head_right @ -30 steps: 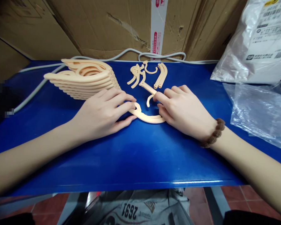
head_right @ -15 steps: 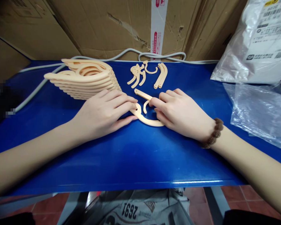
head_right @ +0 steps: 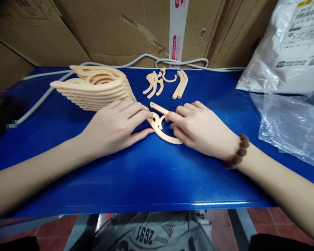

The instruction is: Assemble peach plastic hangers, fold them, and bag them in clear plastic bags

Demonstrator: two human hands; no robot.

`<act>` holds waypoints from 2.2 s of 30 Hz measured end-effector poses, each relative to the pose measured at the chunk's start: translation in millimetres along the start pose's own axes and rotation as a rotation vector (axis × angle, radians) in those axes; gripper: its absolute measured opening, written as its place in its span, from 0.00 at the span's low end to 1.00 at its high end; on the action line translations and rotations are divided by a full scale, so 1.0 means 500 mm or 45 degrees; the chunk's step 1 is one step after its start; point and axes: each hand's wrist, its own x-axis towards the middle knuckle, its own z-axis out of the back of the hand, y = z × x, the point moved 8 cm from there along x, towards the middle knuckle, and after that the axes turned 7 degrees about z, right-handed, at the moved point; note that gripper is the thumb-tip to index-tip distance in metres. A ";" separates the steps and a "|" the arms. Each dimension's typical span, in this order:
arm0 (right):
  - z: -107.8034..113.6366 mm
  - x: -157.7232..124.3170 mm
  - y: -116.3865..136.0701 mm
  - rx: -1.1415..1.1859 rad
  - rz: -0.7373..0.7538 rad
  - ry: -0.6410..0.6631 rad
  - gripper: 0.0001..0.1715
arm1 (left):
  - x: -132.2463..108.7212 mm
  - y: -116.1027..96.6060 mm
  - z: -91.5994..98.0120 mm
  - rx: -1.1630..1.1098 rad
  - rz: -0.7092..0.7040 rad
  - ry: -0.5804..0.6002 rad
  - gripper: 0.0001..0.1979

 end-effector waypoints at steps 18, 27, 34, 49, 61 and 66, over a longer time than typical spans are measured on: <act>0.013 0.010 0.051 0.288 0.148 -0.128 0.19 | -0.010 0.036 -0.022 -0.320 0.445 0.172 0.13; -0.002 0.009 0.080 0.279 0.215 -0.110 0.13 | -0.011 0.037 -0.026 -0.390 0.422 0.181 0.09; 0.004 0.007 0.051 0.247 0.164 -0.168 0.15 | -0.011 0.038 -0.034 -0.532 0.469 0.257 0.07; 0.013 0.003 0.006 0.202 -0.028 -0.115 0.16 | -0.016 0.026 -0.016 -0.088 0.297 0.186 0.12; 0.037 0.084 -0.108 -0.039 -0.184 -0.058 0.17 | -0.012 0.017 -0.001 0.089 0.257 0.160 0.17; 0.004 0.164 -0.211 -0.162 -0.278 -0.012 0.20 | -0.012 0.019 0.001 0.054 0.265 0.134 0.18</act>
